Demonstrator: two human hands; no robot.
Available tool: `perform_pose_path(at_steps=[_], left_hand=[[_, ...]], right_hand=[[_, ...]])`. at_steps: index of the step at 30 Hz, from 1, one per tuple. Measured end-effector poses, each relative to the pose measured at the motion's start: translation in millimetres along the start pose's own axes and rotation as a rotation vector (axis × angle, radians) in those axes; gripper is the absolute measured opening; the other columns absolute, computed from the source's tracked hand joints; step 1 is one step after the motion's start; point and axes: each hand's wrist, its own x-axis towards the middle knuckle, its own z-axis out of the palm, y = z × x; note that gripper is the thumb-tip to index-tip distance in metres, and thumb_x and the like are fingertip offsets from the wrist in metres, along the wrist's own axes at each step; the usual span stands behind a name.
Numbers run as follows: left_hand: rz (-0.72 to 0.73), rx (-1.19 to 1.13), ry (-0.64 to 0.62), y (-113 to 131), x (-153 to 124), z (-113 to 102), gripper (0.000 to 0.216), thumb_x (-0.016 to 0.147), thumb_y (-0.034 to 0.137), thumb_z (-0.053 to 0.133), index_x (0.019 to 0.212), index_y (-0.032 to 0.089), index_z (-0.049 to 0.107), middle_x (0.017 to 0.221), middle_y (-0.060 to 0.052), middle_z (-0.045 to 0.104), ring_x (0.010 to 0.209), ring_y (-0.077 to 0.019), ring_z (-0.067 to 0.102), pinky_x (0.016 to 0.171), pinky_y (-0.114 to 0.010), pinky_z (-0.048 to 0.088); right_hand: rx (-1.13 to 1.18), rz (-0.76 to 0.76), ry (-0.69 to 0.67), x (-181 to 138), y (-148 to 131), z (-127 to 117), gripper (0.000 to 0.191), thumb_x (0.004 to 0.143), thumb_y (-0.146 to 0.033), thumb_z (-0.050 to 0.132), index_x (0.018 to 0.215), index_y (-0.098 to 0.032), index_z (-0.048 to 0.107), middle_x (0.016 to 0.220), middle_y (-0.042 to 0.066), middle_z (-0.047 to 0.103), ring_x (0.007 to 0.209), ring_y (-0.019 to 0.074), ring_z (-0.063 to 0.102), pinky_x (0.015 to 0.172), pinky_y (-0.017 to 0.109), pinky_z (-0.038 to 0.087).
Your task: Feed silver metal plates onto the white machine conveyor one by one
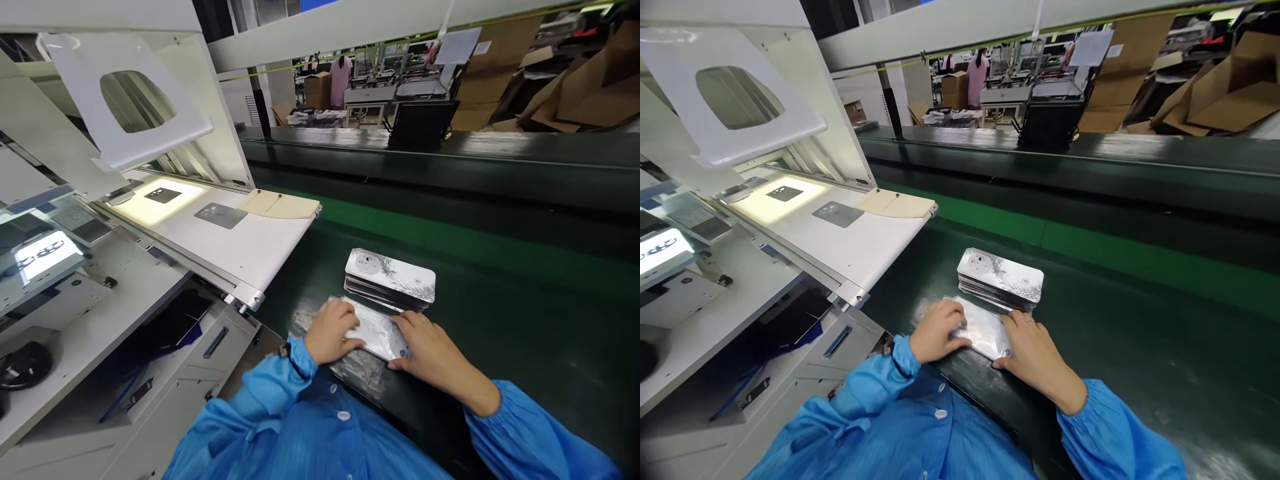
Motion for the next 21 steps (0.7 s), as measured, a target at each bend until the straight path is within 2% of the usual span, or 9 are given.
perform_pose_path(at_steps=[3,5,15,18,21], left_hand=[[-0.037,0.021,0.071,3,-21,28,0.028,0.081,0.045,0.064,0.091,0.019,0.062,0.102,-0.008,0.059,0.097,-0.0224,0.052,0.085,-0.038,0.042],[-0.049,0.045,0.123,3,-24,37,0.027,0.082,0.045,0.063,0.091,0.019,0.062,0.101,-0.008,0.058,0.096,-0.0224,0.051,0.085,-0.038,0.042],[-0.039,0.086,0.177,4,-25,41,0.031,0.081,0.047,0.062,0.095,0.02,0.062,0.104,-0.01,0.055,0.098,-0.0239,0.05,0.084,-0.04,0.044],[-0.047,0.088,0.208,4,-27,42,0.033,0.079,0.049,0.064,0.095,0.019,0.062,0.106,-0.01,0.055,0.1,-0.0249,0.051,0.085,-0.04,0.045],[-0.07,0.08,0.223,5,-27,43,0.035,0.077,0.05,0.066,0.094,0.019,0.062,0.107,-0.011,0.055,0.101,-0.0256,0.051,0.084,-0.041,0.046]], right_hand=[[-0.041,0.037,-0.045,9,-2,1,0.063,0.056,-0.03,0.082,0.113,-0.016,0.06,0.112,0.015,0.061,0.106,0.0352,0.057,0.085,0.046,0.048],[-0.049,0.049,-0.07,13,-1,-1,0.063,0.054,-0.03,0.083,0.11,-0.014,0.059,0.107,0.015,0.062,0.103,0.0348,0.058,0.084,0.045,0.047],[-0.039,0.045,0.039,17,-2,2,0.052,0.045,-0.028,0.082,0.083,-0.023,0.047,0.089,0.008,0.059,0.088,0.0318,0.06,0.069,0.038,0.046],[0.027,0.065,0.058,16,-3,-3,0.046,0.051,-0.026,0.078,0.079,-0.025,0.041,0.082,0.005,0.06,0.082,0.0294,0.061,0.067,0.036,0.046],[0.219,0.125,0.014,17,0,-6,0.034,0.061,-0.027,0.069,0.083,-0.025,0.042,0.077,0.001,0.059,0.073,0.0244,0.062,0.062,0.033,0.045]])
